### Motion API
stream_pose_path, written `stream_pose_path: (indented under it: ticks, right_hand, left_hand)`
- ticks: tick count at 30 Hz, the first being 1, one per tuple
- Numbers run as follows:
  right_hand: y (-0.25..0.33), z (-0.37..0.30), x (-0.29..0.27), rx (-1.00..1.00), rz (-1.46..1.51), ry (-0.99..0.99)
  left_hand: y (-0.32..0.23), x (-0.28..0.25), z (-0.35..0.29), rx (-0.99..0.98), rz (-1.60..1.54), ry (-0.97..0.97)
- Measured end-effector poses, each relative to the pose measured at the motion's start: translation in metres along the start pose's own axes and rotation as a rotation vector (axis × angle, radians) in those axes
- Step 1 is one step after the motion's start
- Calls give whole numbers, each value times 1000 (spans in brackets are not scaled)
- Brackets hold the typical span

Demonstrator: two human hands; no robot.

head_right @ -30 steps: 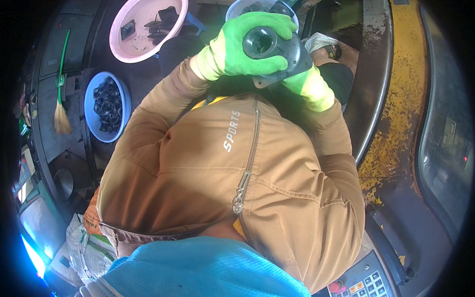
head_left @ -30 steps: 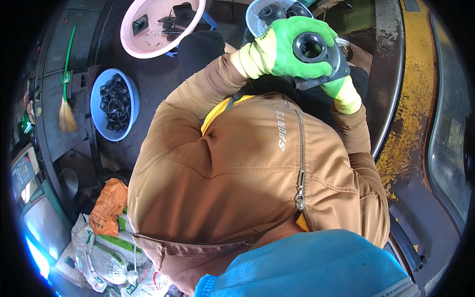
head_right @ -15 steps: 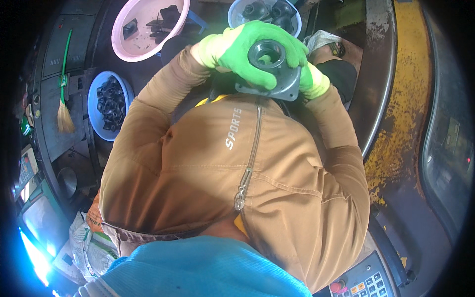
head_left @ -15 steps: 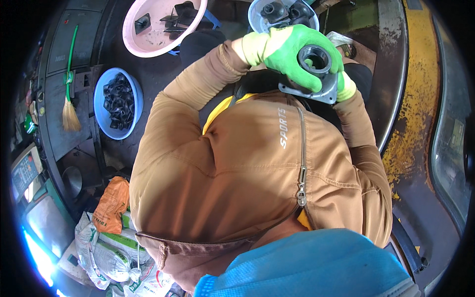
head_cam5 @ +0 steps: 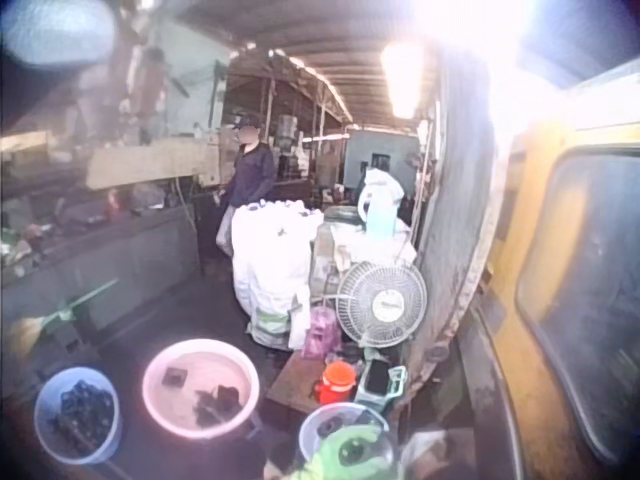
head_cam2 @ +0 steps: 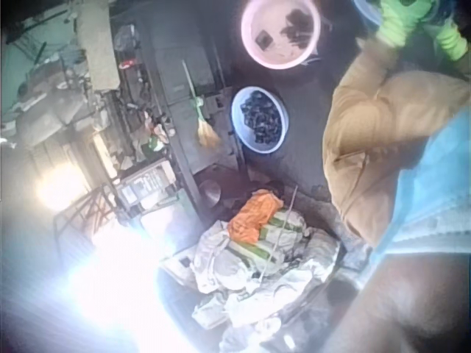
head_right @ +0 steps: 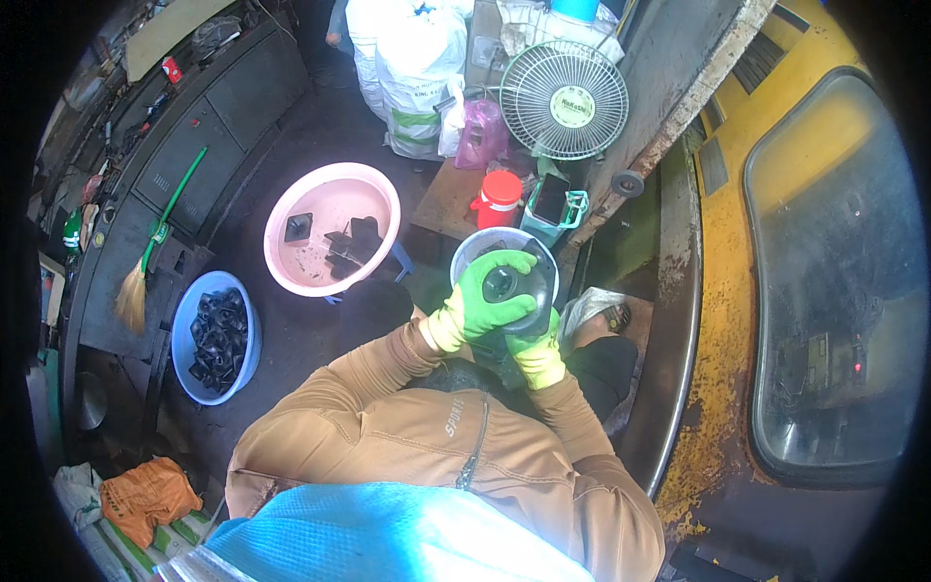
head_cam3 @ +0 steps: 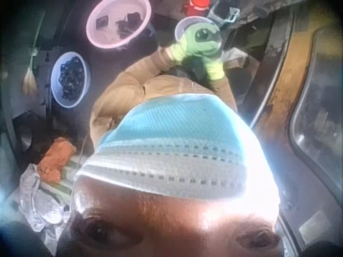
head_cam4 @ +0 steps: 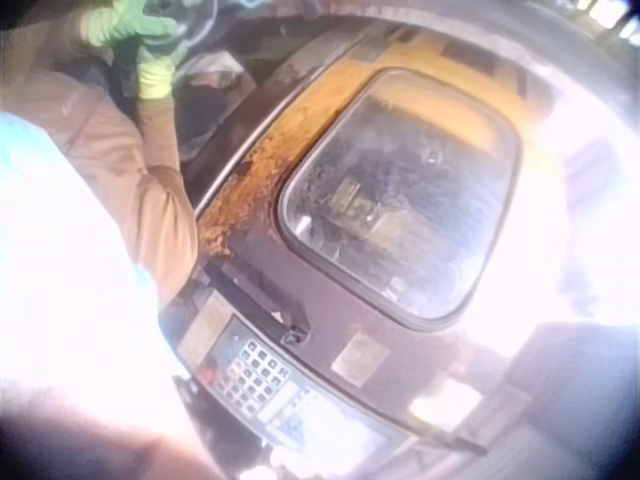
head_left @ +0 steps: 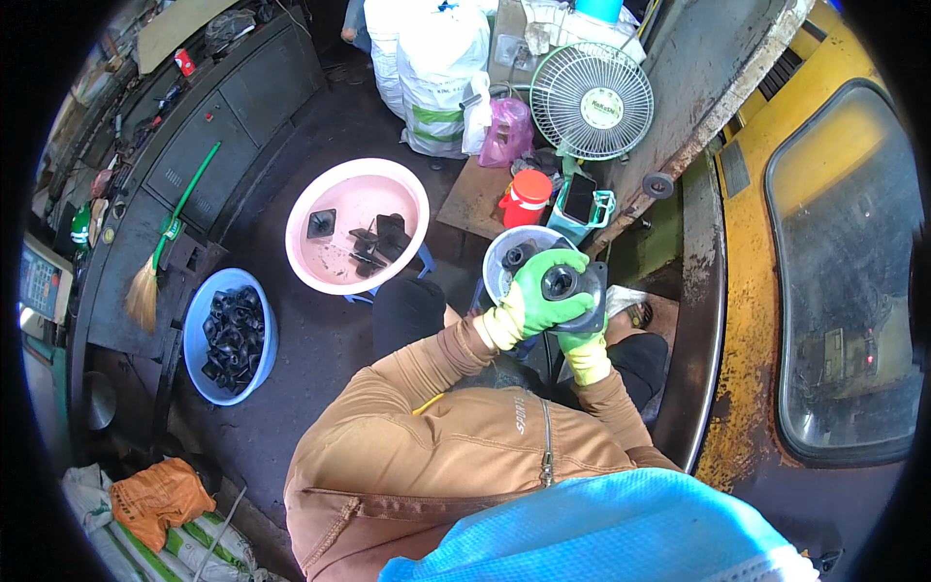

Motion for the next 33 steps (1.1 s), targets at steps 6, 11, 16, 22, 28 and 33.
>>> stream_pose_path:
  ticks: [6,11,16,22,28,33]
  right_hand:
    - [20,-3,0,-105,-257,143]
    - [55,-12,-2,-92,-292,429]
    - [61,-18,0,158,1,523]
    - [39,-34,-6,438,265,716]
    - [6,-47,22,775,960,1016]
    - [-16,-24,5,932,724,466]
  left_hand:
    - [-10,-6,-2,76,57,15]
    - [-17,-7,-1,9,48,196]
    - [-20,-5,-2,11,25,363]
    - [-23,8,-10,21,-89,671]
    - [-17,11,-7,165,-233,896]
    - [13,-58,18,33,-274,251]
Point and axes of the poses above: each hand's wrist, its own z-axis towards the middle knuckle, its own x-axis out of the palm, y = z × x, the point moved 5 cm from there along z, towards the middle knuckle, and after that the axes turned 1 degree about -x, right-handed, at the moved point
